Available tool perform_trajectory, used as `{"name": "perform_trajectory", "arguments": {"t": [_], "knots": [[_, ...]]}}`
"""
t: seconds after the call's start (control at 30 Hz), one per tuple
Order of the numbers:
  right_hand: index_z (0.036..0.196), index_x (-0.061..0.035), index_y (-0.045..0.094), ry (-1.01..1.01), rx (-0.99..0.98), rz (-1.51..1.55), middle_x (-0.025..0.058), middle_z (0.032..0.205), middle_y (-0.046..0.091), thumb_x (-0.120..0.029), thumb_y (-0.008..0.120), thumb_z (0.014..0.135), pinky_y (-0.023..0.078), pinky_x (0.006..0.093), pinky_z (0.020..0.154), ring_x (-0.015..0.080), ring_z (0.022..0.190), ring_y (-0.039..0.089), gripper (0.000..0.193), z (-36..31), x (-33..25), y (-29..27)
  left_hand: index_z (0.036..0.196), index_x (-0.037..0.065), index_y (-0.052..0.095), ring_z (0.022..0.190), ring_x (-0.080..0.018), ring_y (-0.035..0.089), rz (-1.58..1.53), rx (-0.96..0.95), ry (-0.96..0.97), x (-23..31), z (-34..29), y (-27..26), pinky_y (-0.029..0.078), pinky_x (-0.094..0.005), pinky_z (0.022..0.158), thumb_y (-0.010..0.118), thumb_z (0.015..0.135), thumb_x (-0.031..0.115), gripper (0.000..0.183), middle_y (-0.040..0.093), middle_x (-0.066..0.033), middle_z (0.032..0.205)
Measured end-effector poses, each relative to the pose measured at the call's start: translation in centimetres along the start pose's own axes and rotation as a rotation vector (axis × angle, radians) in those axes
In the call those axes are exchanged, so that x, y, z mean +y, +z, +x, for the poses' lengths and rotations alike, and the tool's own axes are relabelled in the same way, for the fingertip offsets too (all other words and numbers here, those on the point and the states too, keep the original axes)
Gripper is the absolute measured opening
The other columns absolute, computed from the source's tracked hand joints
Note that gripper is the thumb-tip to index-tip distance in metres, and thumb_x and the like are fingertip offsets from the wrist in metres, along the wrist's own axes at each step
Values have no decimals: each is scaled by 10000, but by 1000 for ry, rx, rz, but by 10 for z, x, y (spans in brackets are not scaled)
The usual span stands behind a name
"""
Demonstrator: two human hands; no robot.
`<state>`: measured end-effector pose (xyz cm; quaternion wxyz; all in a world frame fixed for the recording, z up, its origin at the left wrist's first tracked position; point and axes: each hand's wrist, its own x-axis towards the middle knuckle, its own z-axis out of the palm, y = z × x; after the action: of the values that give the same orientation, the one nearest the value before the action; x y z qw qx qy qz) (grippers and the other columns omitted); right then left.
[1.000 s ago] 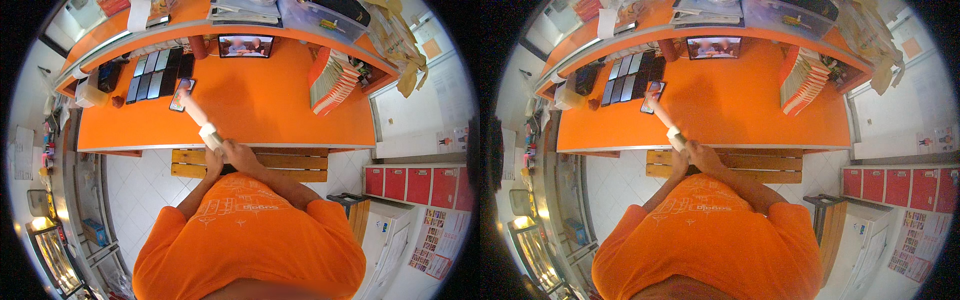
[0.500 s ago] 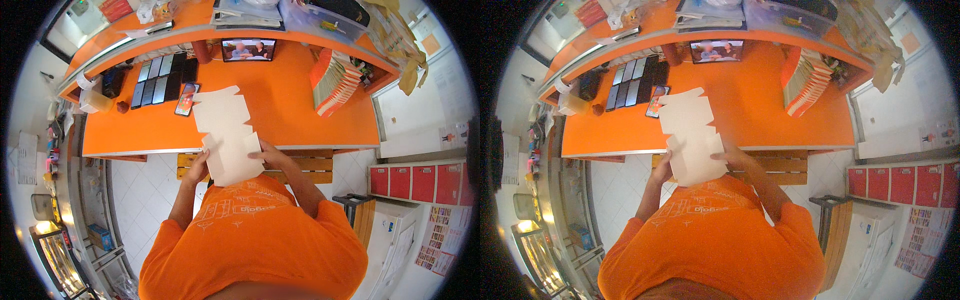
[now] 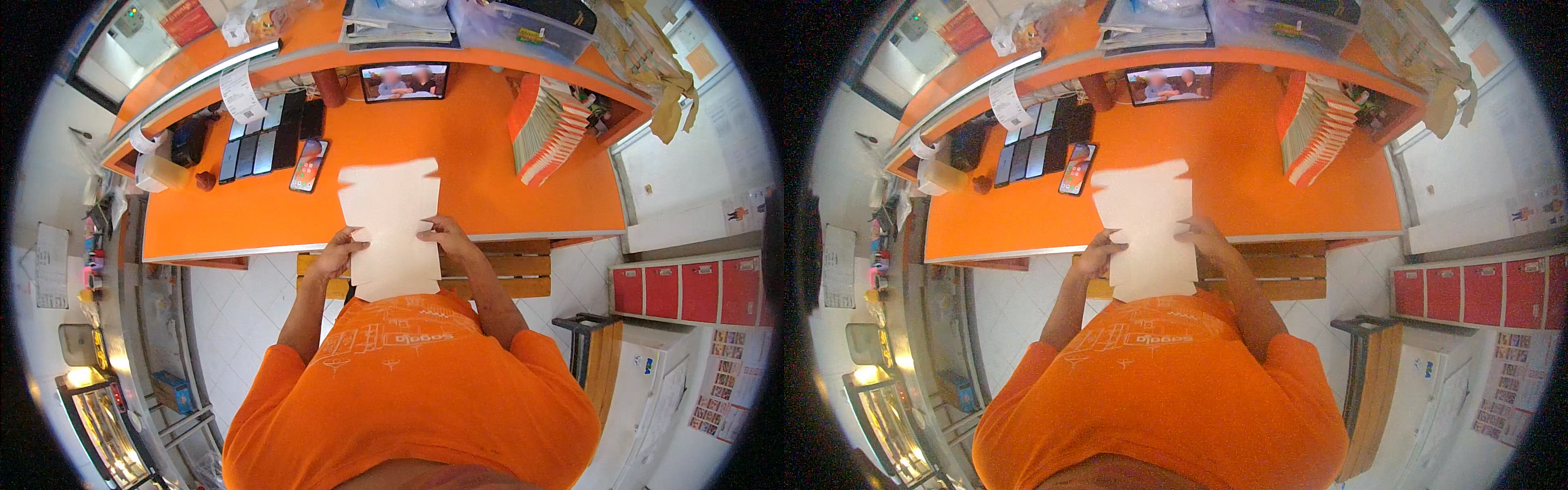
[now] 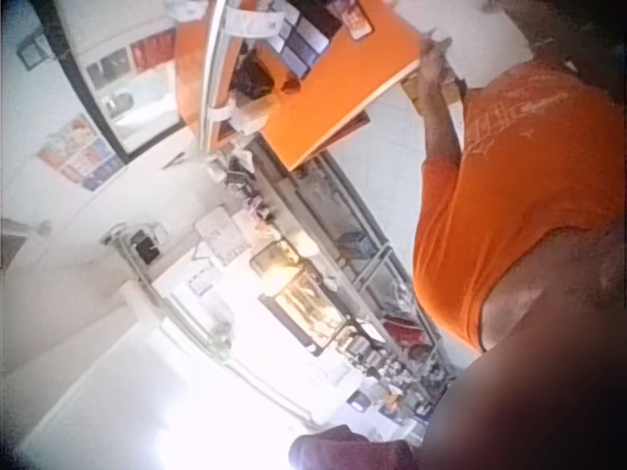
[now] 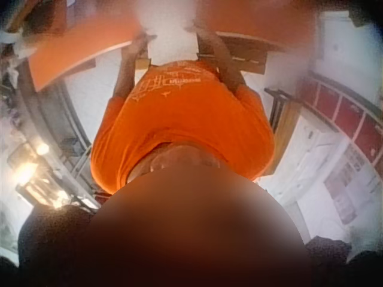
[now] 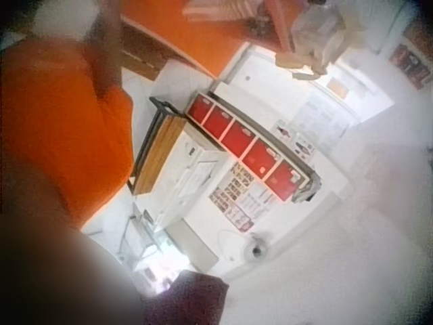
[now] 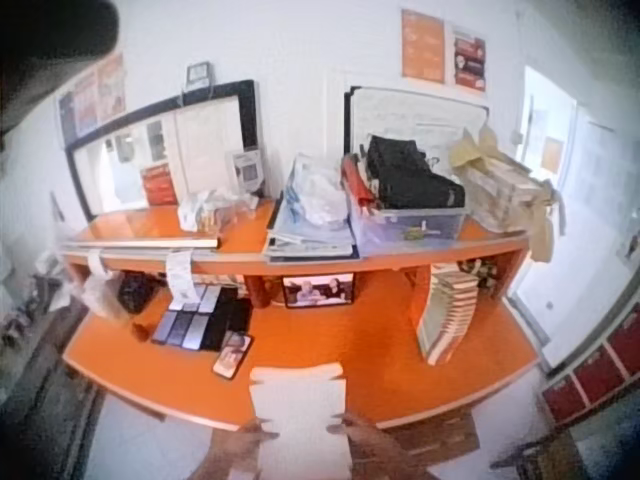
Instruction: The person folds flat cardboard pieces into small rectangular boxes at a counter. They repeatedly fold flaps, tuck edges, and stack the finished boxes on the counter.
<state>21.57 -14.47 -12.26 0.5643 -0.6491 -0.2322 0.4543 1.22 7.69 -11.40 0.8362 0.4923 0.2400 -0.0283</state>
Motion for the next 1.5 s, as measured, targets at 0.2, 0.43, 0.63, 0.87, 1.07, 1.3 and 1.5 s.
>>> {"name": "perform_trajectory", "arguments": {"t": [0.2,0.43,0.63,0.87,1.07,1.3,1.5], "knots": [[1230,34,633,-146,-127,-7,101,1043,716,-144,776,847,551,323,834,175,920,680,447,13,12,-15,1297,37,579,1008,-151,657,194,41,180,7,11,13,567,-264,731,650,965,104,346,674,-104,1142],[1344,35,538,22,15,251,169,1253,652,-205,784,862,552,412,909,270,1099,654,593,28,-28,-28,1336,34,529,927,-172,681,-36,68,31,20,42,35,591,-324,804,662,979,262,444,664,-95,1070],[1372,12,549,211,-121,14,152,1250,664,-159,772,868,519,396,977,265,1153,634,577,12,-2,-28,1277,-16,578,895,-171,716,30,-40,-145,-13,26,18,622,-315,749,661,981,250,407,702,-110,1085],[1117,9,754,79,-514,30,113,1261,677,-150,760,881,508,340,955,217,1144,624,285,-21,49,-25,1378,18,563,1078,-218,652,30,-263,-13,-87,-7,-13,561,-347,851,720,930,234,522,671,-150,1232],[1334,-19,581,342,-296,81,150,1341,611,-231,791,856,451,427,1062,242,1240,567,564,-29,81,-21,1378,-22,550,1130,-237,626,324,97,-216,-83,-14,16,540,-385,933,702,945,234,525,652,-167,1252],[1566,-158,343,105,-211,837,127,1563,421,-740,431,939,412,597,1089,378,1366,483,860,-50,40,-28,1307,-20,552,992,-223,679,65,211,97,-33,26,27,580,-348,831,672,975,278,462,665,-152,1177],[1436,-91,429,151,277,619,116,1358,577,-324,611,1006,589,516,886,306,1163,641,522,-43,41,-29,1388,71,458,1031,-260,688,97,201,91,-34,57,51,605,-432,846,673,979,278,506,629,-155,1235]]}}
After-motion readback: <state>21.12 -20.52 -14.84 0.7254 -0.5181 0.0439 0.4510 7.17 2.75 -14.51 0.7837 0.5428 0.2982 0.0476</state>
